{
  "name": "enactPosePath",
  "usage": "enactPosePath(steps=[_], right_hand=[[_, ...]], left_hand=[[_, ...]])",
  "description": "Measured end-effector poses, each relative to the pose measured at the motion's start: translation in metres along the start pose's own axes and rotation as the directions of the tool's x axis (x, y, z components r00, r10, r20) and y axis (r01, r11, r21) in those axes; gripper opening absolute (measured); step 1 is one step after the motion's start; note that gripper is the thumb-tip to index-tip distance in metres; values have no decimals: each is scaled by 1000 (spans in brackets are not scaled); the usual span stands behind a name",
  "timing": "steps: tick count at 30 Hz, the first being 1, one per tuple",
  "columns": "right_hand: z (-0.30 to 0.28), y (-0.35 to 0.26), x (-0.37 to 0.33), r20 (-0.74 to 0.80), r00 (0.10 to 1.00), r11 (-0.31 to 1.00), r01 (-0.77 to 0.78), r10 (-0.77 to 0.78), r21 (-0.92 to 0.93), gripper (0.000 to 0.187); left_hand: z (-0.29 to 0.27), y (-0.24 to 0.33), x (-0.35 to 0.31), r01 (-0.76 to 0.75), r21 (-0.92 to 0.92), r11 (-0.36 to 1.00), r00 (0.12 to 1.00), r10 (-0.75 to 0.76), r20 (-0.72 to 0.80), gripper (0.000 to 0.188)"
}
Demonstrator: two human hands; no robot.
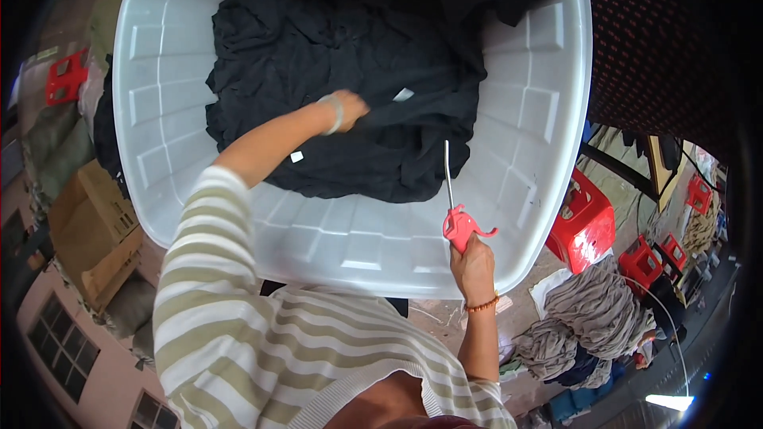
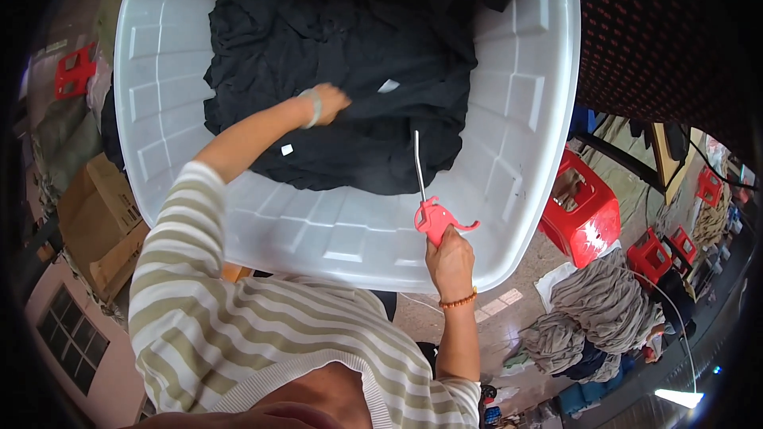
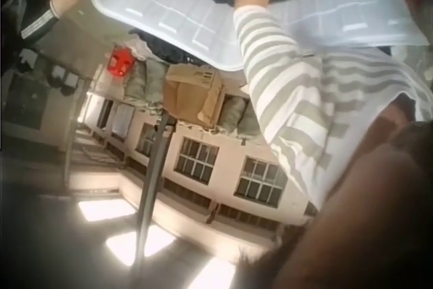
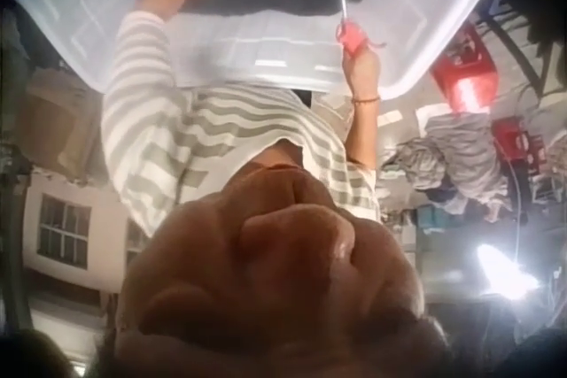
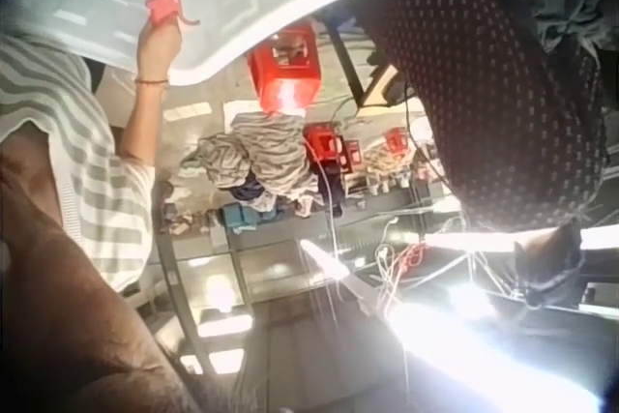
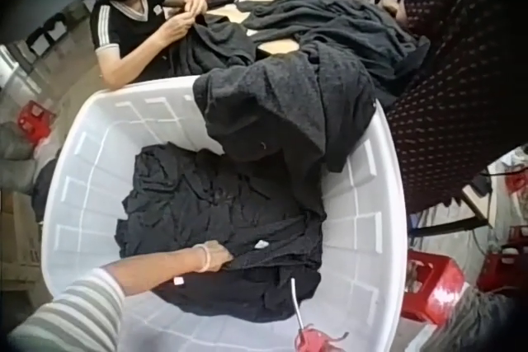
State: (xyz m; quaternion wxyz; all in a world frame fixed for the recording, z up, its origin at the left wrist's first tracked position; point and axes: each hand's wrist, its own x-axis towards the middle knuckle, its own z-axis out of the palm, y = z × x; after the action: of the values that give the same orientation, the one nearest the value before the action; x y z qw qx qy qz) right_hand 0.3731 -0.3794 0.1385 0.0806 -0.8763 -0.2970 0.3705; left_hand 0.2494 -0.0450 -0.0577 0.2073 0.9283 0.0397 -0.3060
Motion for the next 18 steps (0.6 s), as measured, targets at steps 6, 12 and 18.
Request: enactPosePath(steps=[6, 12, 18], right_hand=[[8, -11, 3, 39, 996, 992, 85, -82, -89, 24], [27, -24, -1, 90, 985, 975, 157, -144, -155, 23], [33, -34, 0, 106, 988, 967, 137, -116, -217, 18]], left_hand=[[101, -24, -216, 394, 94, 915, 827, -397, 399, 24], [125, -77, -327, 795, 301, 527, 352, -804, 479, 27], [124, -99, -328, 867, 254, 428, 359, -892, 275, 41]])
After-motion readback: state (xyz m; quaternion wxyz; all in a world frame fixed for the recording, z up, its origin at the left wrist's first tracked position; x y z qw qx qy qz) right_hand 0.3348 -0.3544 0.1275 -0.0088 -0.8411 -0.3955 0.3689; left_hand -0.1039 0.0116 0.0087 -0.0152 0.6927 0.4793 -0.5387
